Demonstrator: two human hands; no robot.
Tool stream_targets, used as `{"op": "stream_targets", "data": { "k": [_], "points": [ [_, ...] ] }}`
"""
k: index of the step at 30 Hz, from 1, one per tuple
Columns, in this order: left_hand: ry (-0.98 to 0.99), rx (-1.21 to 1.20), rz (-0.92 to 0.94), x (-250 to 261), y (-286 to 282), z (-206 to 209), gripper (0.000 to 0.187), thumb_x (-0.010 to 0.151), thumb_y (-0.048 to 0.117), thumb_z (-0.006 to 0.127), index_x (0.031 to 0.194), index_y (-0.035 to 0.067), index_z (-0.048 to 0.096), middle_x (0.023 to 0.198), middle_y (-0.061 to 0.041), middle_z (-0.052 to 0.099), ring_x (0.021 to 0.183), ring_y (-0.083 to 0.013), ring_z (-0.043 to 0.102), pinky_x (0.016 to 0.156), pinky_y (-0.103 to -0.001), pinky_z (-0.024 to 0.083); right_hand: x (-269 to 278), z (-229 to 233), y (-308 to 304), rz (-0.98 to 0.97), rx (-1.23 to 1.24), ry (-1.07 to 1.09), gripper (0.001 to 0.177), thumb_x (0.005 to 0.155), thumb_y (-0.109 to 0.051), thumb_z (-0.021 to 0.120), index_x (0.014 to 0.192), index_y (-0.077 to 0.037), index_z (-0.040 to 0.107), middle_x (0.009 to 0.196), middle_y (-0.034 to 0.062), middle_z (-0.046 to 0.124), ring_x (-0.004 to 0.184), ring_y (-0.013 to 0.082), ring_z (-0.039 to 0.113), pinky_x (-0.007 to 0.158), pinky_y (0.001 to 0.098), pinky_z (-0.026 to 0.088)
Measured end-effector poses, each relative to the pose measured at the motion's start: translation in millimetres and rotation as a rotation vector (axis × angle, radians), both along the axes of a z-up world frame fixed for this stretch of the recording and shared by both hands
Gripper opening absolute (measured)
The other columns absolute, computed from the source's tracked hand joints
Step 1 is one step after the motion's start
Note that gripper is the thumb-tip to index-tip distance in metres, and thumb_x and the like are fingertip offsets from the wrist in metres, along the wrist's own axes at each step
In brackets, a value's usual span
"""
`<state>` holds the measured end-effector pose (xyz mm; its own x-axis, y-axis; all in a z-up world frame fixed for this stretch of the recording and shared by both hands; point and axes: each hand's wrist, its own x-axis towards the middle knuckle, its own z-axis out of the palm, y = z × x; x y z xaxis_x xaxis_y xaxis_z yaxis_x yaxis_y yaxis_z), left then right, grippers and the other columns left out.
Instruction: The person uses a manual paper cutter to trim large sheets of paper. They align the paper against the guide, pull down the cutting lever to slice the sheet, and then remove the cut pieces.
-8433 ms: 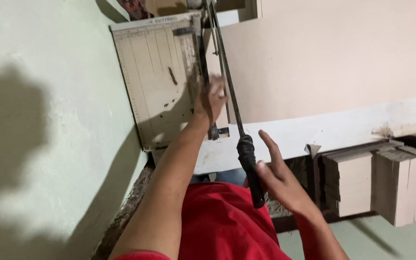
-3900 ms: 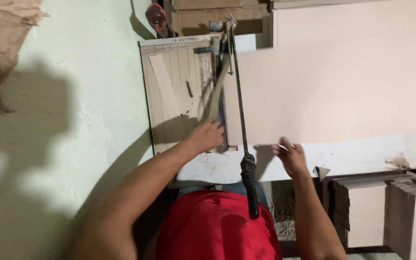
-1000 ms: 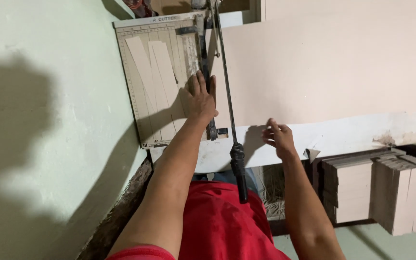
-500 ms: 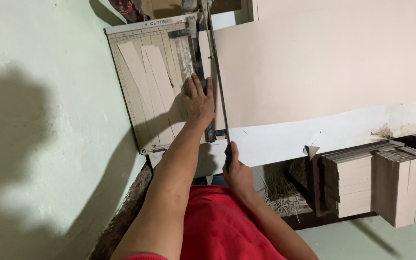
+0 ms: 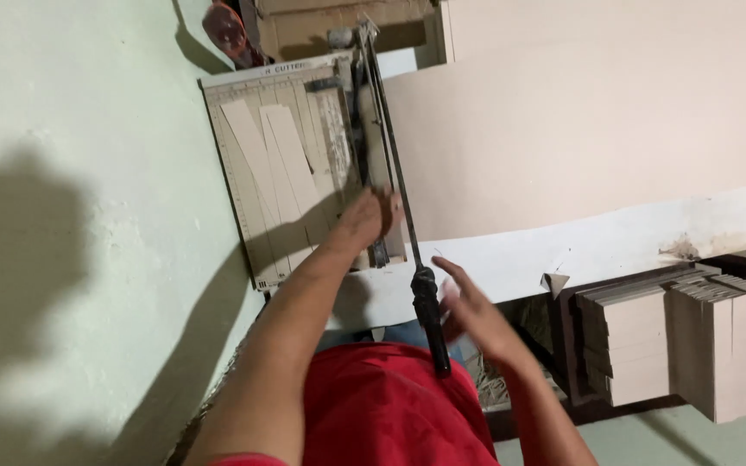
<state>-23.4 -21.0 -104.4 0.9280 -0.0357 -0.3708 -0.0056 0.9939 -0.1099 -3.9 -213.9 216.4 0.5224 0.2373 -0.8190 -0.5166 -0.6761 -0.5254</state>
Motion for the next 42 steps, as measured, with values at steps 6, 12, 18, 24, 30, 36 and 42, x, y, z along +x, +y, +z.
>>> {"op": "stream_targets", "data": {
  "k": [6, 12, 18, 24, 30, 36, 42],
  "points": [
    [0.598, -2.707, 0.294, -25, 32, 147, 0.032, 0.077, 0.013, 0.073, 0.057, 0.032, 0.055, 0.057, 0.011, 0.062, 0.055, -0.0104, 0.05, 0.06, -0.031, 0.037, 47, -191, -95, -0.794, 0.019, -0.092, 0.079, 0.106, -0.049, 0.064, 0.158, -0.021, 0.012, 0.12, 0.019, 0.061, 0.092, 0.0488, 0.071, 0.082, 0.069, 0.058],
    [0.515, -2.703, 1.302, -54, 110, 108, 0.018, 0.091, 0.019, 0.071, 0.109, 0.016, 0.07, 0.124, -0.007, 0.061, 0.105, -0.0289, 0.067, 0.085, -0.045, 0.056, 65, -206, -122, -0.971, 0.363, 0.043, 0.034, 0.105, -0.034, 0.068, 0.097, -0.022, 0.037, 0.074, -0.0104, 0.039, 0.058, 0.0103, 0.05, 0.05, 0.0224, 0.043],
    [0.233, -3.031, 1.129, -32, 95, 133, 0.021, 0.102, 0.016, 0.056, 0.122, 0.012, 0.054, 0.125, -0.013, 0.048, 0.113, -0.0321, 0.056, 0.096, -0.049, 0.046, 40, -214, -99, -0.819, 0.29, 0.085, 0.028, 0.101, -0.02, 0.071, 0.101, -0.009, 0.045, 0.089, 0.0083, 0.063, 0.077, 0.0296, 0.075, 0.065, 0.0422, 0.067],
    [-0.212, -3.179, 1.482, 25, 51, 158, 0.096, 0.09, 0.055, 0.071, 0.163, 0.025, 0.018, 0.164, -0.026, 0.014, 0.151, -0.0508, 0.01, 0.119, -0.07, 0.007, 48, -216, -73, -0.736, 0.188, 0.021, 0.021, 0.105, -0.029, 0.065, 0.11, -0.011, 0.058, 0.098, 0.0041, 0.064, 0.088, 0.026, 0.075, 0.077, 0.0414, 0.067],
    [-0.494, -2.868, 1.695, 42, 34, 151, 0.106, 0.086, 0.061, 0.071, 0.166, 0.025, 0.012, 0.169, -0.022, 0.001, 0.153, -0.0478, 0.0, 0.115, -0.075, -0.003, 53, -209, -66, -0.726, 0.181, -0.018, 0.024, 0.103, -0.031, 0.068, 0.106, -0.009, 0.059, 0.093, 0.0047, 0.069, 0.078, 0.0236, 0.076, 0.07, 0.0399, 0.068],
    [-0.59, -2.947, 1.712, 26, 35, 128, 0.094, 0.094, 0.042, 0.067, 0.165, 0.031, 0.007, 0.171, -0.018, -0.007, 0.153, -0.0493, -0.001, 0.106, -0.086, -0.002, 41, -179, -57, -0.594, 0.169, 0.004, 0.025, 0.103, -0.032, 0.068, 0.107, -0.008, 0.061, 0.096, 0.0099, 0.074, 0.08, 0.0249, 0.076, 0.074, 0.0437, 0.066],
    [-0.575, -3.004, 1.692, 24, 39, 140, 0.096, 0.093, 0.044, 0.067, 0.165, 0.031, 0.006, 0.171, -0.018, -0.008, 0.153, -0.0499, -0.006, 0.105, -0.087, -0.006, 42, -195, -59, -0.555, 0.155, 0.006, 0.021, 0.105, -0.031, 0.064, 0.112, -0.011, 0.064, 0.096, 0.0093, 0.076, 0.084, 0.0238, 0.076, 0.079, 0.0454, 0.065]
  ]
}}
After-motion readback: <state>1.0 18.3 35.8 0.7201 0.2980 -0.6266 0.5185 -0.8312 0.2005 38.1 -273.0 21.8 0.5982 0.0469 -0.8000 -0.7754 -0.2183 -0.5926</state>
